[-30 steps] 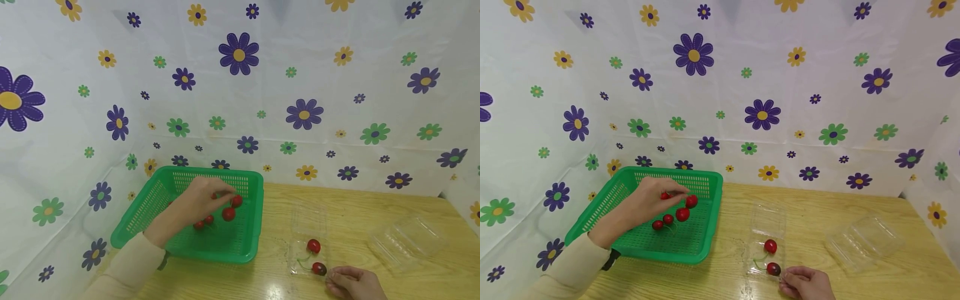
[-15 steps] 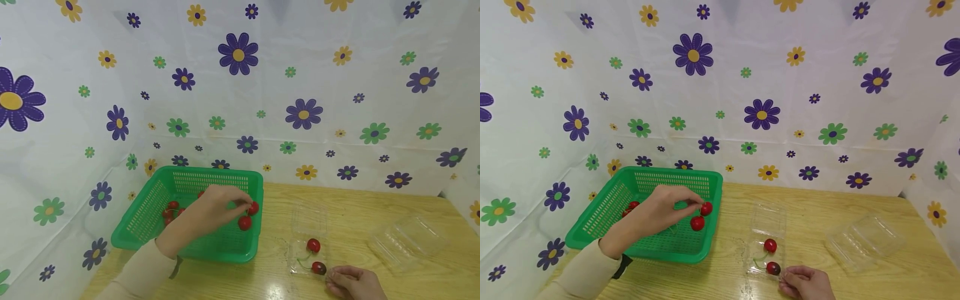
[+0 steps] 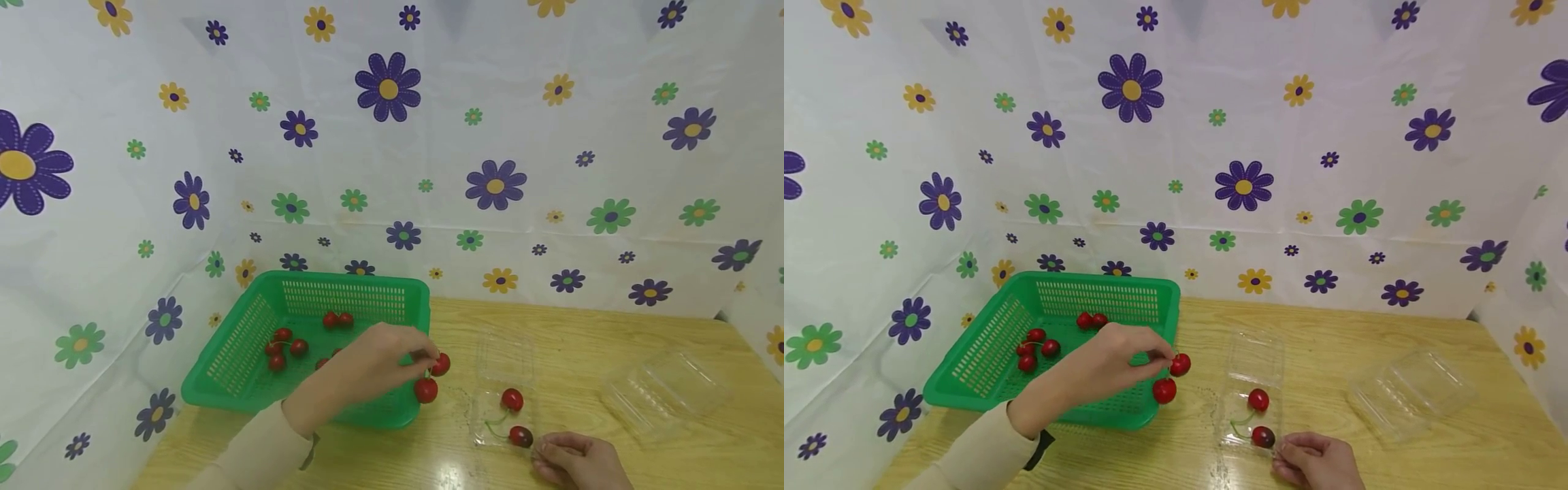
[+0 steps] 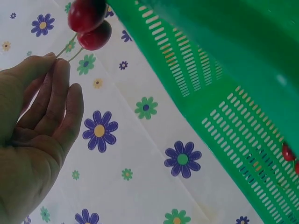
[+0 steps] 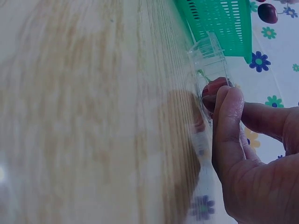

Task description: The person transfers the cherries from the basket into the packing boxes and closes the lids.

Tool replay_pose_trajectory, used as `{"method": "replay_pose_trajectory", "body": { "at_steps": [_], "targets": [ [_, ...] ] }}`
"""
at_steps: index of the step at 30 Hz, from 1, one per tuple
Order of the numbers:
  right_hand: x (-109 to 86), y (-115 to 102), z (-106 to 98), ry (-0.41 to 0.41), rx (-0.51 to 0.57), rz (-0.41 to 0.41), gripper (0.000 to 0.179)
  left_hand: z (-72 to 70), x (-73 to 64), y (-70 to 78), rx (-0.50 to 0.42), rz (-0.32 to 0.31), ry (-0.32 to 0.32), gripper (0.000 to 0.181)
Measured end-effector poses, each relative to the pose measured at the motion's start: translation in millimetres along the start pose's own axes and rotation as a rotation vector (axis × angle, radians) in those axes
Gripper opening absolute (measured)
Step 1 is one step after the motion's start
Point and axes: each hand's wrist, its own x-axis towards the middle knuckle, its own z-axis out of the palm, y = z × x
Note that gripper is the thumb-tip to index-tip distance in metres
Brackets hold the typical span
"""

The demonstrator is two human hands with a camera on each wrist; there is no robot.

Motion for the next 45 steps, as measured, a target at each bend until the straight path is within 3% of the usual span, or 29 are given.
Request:
{"method": "replay_pose_trajectory", "body": {
  "at_steps": [4, 10, 16, 28, 35, 45],
  "targets": [
    [-0.6, -1, 1, -0.014, -0.006, -0.002, 0.022, 5.6, 2.1, 5.3, -0.007, -0.032, -0.054, 0.009],
    [-0.8, -1, 1, -0.014, -0.003, -0.004, 0.019, 9.5, 8.2, 11.5, -0.035, -0.04, -0.08, 0.01],
    [0.8, 0, -1, -0.056, 0.016, -0.022, 0.021, 13.5, 13.3, 15.1, -0.064, -0.036, -0.083, 0.011],
    [-0.7, 1, 3, 0.008, -0.003, 0.002, 0.018, 27.7, 20.5, 19.9, -0.077, -0.081, -0.101, 0.011],
    [-0.5, 0, 2, 0.005, -0.022, 0.0, 0.022, 35.4, 28.7, 26.7, -0.052, -0.076, -0.1, 0.009],
    [0.1, 1, 0, -0.009, -0.019, -0.017, 0.023, 58.4, 36.4, 33.4, -0.025, -0.054, -0.083, 0.008]
  ]
}}
